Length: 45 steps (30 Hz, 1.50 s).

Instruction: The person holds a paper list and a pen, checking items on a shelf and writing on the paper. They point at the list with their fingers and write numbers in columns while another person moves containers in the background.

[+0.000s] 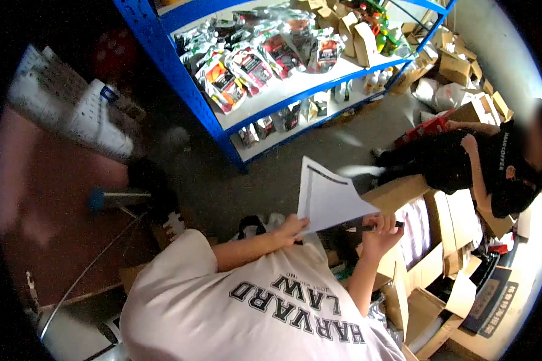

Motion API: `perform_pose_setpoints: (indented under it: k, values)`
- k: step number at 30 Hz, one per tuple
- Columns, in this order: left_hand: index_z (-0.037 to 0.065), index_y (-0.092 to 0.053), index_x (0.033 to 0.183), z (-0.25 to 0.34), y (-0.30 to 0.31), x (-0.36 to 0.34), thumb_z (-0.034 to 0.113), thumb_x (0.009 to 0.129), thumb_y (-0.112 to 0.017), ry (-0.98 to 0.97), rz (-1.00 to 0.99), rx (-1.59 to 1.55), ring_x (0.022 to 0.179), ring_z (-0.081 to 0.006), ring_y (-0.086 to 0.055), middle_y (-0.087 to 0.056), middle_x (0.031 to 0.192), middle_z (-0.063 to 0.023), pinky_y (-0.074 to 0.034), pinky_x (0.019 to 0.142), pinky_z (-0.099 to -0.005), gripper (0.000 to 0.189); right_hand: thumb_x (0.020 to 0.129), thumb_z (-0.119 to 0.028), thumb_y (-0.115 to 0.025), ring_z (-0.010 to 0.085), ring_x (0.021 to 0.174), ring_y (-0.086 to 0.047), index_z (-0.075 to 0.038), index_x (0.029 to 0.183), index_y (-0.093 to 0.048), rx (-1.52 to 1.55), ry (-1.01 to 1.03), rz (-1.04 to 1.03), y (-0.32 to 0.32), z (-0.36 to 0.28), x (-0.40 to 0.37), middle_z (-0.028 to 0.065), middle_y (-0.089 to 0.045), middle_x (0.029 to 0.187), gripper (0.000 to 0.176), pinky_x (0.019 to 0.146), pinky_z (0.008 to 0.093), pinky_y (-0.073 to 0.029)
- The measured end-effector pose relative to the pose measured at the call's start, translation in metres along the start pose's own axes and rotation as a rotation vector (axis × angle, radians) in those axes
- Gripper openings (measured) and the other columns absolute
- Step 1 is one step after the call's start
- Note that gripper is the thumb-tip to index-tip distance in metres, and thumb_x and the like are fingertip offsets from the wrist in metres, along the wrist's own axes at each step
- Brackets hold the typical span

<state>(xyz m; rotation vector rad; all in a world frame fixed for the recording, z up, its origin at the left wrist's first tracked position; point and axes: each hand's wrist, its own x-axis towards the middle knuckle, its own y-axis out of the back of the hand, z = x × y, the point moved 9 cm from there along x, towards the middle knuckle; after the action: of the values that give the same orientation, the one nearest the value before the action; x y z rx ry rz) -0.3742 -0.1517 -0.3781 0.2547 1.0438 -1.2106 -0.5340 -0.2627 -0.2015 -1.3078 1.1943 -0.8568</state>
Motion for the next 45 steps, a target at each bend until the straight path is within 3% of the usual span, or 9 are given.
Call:
perform_pose_setpoints:
  k: [10,15,16,18,23,28,35,38,45]
  values:
    - [-0.003,-0.053,0.091,0.009,-0.006,0.01,0.021,0.081,-0.051,-0.138,-0.041,0.163,0.058,-0.0165,-0.052,-0.056,0.071,-0.0073,-0.042,0.053,-0.0312,0.027,0.082,-0.042,-0.039,0.0115,0.051,-0.023,-0.012,0.063,-0.03,0.419,-0.201,-0.317,-0.031,-0.008,-0.008,-0.0014,-0.022,0.054,0.037,0.058,0.0277,-0.029]
    - [-0.005,-0.053,0.092,0.013,-0.015,0.009,0.022,0.081,-0.05,-0.143,-0.028,0.328,0.066,-0.0147,-0.053,-0.056,0.075,-0.009,-0.043,0.057,-0.0302,0.029,0.087,-0.026,-0.042,0.0088,0.051,-0.026,-0.007,0.065,-0.034,0.35,-0.031,-0.204,-0.005,-0.034,-0.007,-0.0008,-0.026,0.052,0.029,0.049,0.0202,-0.029]
    - [-0.002,-0.052,0.072,0.018,-0.018,0.01,0.018,0.081,-0.047,-0.191,-0.028,0.358,0.053,-0.0102,-0.046,-0.051,0.063,-0.0035,-0.038,0.049,-0.0273,0.022,0.087,-0.027,-0.041,0.0084,0.049,-0.026,-0.008,0.065,-0.035,0.356,0.022,-0.136,0.001,-0.038,-0.007,-0.0006,-0.027,0.051,0.03,0.046,0.0195,-0.029]
    - [-0.005,-0.054,0.091,0.017,-0.014,0.011,0.019,0.081,-0.049,-0.14,0.05,0.414,0.068,-0.0123,-0.052,-0.056,0.077,-0.0067,-0.043,0.058,-0.0266,0.026,0.087,-0.025,-0.042,0.0071,0.044,-0.025,-0.007,0.064,-0.036,0.293,0.079,-0.124,0.009,-0.048,-0.011,-0.0012,-0.028,0.051,0.03,0.04,0.0175,-0.028]
    - [-0.006,-0.054,0.093,0.025,-0.029,0.013,0.014,0.08,-0.051,-0.268,-0.072,0.367,0.07,-0.0113,-0.053,-0.057,0.081,-0.0055,-0.044,0.06,-0.0254,0.024,0.086,-0.032,-0.042,0.0046,0.039,-0.023,-0.001,0.088,-0.053,0.381,0.064,-0.139,0.02,-0.059,-0.018,-0.002,-0.03,0.05,0.032,0.035,0.0161,-0.027]
    - [-0.005,-0.054,0.093,0.067,-0.037,0.001,0.011,0.078,-0.056,-0.577,-0.122,0.473,0.07,-0.0093,-0.052,-0.057,0.082,-0.0031,-0.044,0.063,-0.0234,0.023,0.081,-0.042,-0.046,0.006,0.043,-0.023,-0.002,0.085,-0.051,0.364,0.168,-0.239,-0.001,-0.075,-0.026,-0.0017,-0.029,0.053,0.041,0.038,0.0176,-0.025]
    - [-0.006,-0.057,0.079,0.255,-0.085,-0.155,0.017,0.075,-0.06,-0.961,-0.043,0.572,0.059,-0.0075,-0.052,-0.059,0.066,-0.0054,-0.042,0.054,-0.0224,0.023,0.079,-0.053,-0.04,0.0092,0.045,-0.027,-0.007,0.058,-0.036,-0.052,0.109,-0.368,-0.028,-0.089,-0.029,0.0013,-0.031,0.053,0.051,0.044,0.0216,-0.026]
    - [-0.006,-0.056,0.08,0.276,-0.102,-0.197,0.016,0.075,-0.059,-1.063,-0.088,0.536,0.06,-0.0083,-0.053,-0.059,0.067,-0.0065,-0.042,0.056,-0.0224,0.023,0.078,-0.055,-0.04,0.0094,0.044,-0.028,-0.007,0.056,-0.036,-0.17,0.116,-0.538,-0.045,-0.082,-0.027,0.0021,-0.035,0.053,0.053,0.042,0.022,-0.026]
    - [-0.006,-0.057,0.081,0.274,-0.119,-0.24,0.013,0.076,-0.056,-1.13,-0.244,0.493,0.057,-0.0087,-0.055,-0.061,0.065,-0.0081,-0.043,0.053,-0.0214,0.02,0.078,-0.054,-0.04,0.0102,0.047,-0.032,-0.006,0.061,-0.038,-0.272,0.2,-0.465,-0.05,-0.067,-0.018,0.0031,-0.037,0.057,0.051,0.044,0.0226,-0.029]
